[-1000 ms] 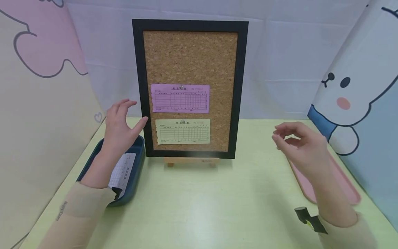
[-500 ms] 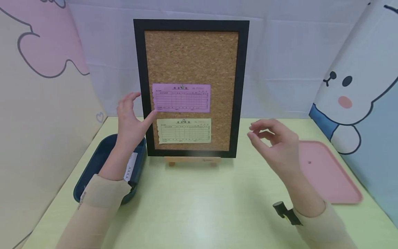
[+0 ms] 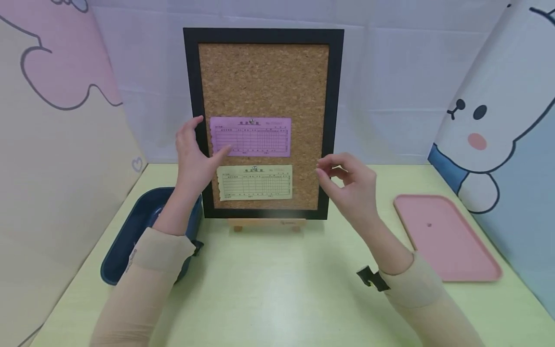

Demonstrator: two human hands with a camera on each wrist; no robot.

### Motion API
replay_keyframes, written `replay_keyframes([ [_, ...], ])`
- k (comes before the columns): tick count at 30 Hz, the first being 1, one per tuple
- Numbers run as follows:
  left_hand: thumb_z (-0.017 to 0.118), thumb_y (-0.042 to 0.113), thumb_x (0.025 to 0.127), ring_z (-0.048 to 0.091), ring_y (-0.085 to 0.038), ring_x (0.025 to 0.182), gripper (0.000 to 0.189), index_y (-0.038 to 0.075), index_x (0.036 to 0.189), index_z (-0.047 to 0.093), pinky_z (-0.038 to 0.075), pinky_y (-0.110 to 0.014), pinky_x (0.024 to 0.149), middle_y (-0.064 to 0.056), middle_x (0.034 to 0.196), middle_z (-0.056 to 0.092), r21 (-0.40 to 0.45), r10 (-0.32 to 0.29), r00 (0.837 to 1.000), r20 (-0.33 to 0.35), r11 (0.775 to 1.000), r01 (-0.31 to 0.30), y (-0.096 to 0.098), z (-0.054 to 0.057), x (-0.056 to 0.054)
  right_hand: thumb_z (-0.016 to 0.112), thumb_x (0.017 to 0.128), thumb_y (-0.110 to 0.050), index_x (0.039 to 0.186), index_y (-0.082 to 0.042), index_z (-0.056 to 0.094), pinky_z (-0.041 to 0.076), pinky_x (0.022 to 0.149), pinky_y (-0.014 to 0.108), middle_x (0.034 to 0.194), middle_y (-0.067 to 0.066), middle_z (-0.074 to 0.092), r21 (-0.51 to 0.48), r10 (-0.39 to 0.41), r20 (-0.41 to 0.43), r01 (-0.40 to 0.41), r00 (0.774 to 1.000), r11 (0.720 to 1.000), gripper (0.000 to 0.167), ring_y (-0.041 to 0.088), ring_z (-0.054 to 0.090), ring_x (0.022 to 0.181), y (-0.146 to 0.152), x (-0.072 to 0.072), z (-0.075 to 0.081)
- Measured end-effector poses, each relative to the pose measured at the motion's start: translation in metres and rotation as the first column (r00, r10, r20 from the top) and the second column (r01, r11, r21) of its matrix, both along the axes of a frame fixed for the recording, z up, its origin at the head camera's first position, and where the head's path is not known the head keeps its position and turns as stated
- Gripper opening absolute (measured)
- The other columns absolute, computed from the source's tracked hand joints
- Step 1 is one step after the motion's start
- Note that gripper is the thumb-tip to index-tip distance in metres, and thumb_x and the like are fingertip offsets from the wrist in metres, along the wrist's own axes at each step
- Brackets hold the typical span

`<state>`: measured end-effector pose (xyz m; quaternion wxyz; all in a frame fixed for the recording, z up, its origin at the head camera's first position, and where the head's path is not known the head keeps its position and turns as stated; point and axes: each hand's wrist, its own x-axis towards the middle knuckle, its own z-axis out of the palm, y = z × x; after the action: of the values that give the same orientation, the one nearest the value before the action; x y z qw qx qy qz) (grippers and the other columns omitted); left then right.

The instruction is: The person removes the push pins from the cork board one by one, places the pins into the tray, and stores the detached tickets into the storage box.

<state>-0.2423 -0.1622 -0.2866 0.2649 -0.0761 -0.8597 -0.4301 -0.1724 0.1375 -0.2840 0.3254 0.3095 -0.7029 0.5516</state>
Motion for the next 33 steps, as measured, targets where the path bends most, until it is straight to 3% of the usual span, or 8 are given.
replay_keyframes([
  [12,0.075,0.039,0.079,0.010,-0.019,0.140,0.082,0.024,0.143,0.025,0.014,-0.051,0.112,-0.003,0.151,0.012,-0.027,0.039,0.998,0.039,0.999,-0.038,0.005,0.004,-0.021,0.070,0.083,-0.003,0.096,0.002,0.064,0.051,0.068,0.019,0.090,0.010,0.066,0.135,-0.099,-0.030,0.102,0.995,0.986,0.015,0.012,0.058,0.078,-0.015,-0.028,0.002],
  [20,0.076,0.037,0.078,0.007,-0.021,0.142,0.080,0.024,0.140,0.027,0.011,-0.050,0.113,-0.005,0.151,0.010,-0.033,0.034,0.998,0.051,0.999,-0.032,0.003,0.002,-0.032,0.069,0.084,-0.005,0.094,0.002,0.065,0.053,0.068,0.025,0.089,0.010,0.066,0.154,-0.145,-0.047,0.150,0.988,0.977,0.013,0.014,0.059,0.077,-0.027,-0.053,0.006],
  [29,0.077,0.034,0.077,0.006,-0.021,0.141,0.075,0.023,0.135,0.031,0.013,-0.047,0.113,-0.006,0.150,0.008,-0.019,0.021,0.999,0.050,1.000,-0.020,0.001,-0.003,-0.038,0.067,0.085,-0.006,0.094,0.002,0.065,0.053,0.068,0.027,0.086,0.010,0.065,0.207,-0.140,-0.080,0.153,0.987,0.966,0.012,0.015,0.060,0.077,-0.047,-0.080,0.019],
  [33,0.077,0.033,0.078,0.009,-0.022,0.140,0.072,0.022,0.133,0.032,0.016,-0.044,0.113,-0.006,0.150,0.010,-0.018,0.026,0.999,0.046,1.000,-0.025,0.001,-0.003,-0.038,0.067,0.086,-0.008,0.096,0.000,0.065,0.053,0.068,0.026,0.088,0.010,0.066,0.243,-0.158,-0.054,0.166,0.986,0.956,0.013,0.015,0.061,0.078,-0.056,-0.089,0.022],
])
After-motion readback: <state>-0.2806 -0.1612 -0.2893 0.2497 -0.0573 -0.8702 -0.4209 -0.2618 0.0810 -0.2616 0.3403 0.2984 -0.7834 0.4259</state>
